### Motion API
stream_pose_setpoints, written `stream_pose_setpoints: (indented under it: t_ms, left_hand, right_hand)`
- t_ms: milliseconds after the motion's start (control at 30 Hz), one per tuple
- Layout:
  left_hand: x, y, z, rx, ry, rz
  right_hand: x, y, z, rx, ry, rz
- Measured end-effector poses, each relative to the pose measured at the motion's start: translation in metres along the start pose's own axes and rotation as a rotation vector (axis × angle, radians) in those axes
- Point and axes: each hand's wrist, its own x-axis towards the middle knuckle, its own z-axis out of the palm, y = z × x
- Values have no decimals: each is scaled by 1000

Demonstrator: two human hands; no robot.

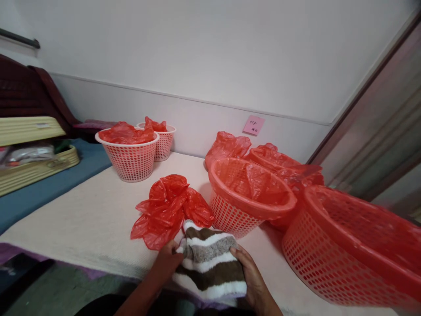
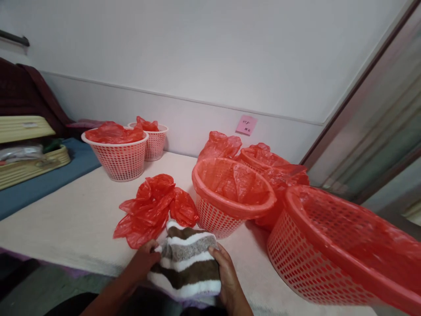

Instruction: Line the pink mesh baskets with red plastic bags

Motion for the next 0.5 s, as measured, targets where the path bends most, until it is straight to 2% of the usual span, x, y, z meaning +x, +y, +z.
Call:
stream_pose_setpoints:
  t_ms: [133, 267, 367, 433, 500]
  left_hand:
    - [-27, 2, -12, -312, -30, -69]
    - [-50, 3, -11, -505, -170, -86]
    - [-50, -4, -4, -372, -238, -27]
    - [-43, -10, 1, -248, -191, 34]
    - [-37, -13, 6, -191, -86, 79]
  right_hand:
    - [-8, -5, -9, 51, -20, 30]
    - [-19, -8, -25, 104, -75, 19]
    - [-26, -9, -30, 119, -91, -19]
    - [-29, -10, -29, 139, -111, -44]
    - [-32, -12, -24, 151, -137, -60]
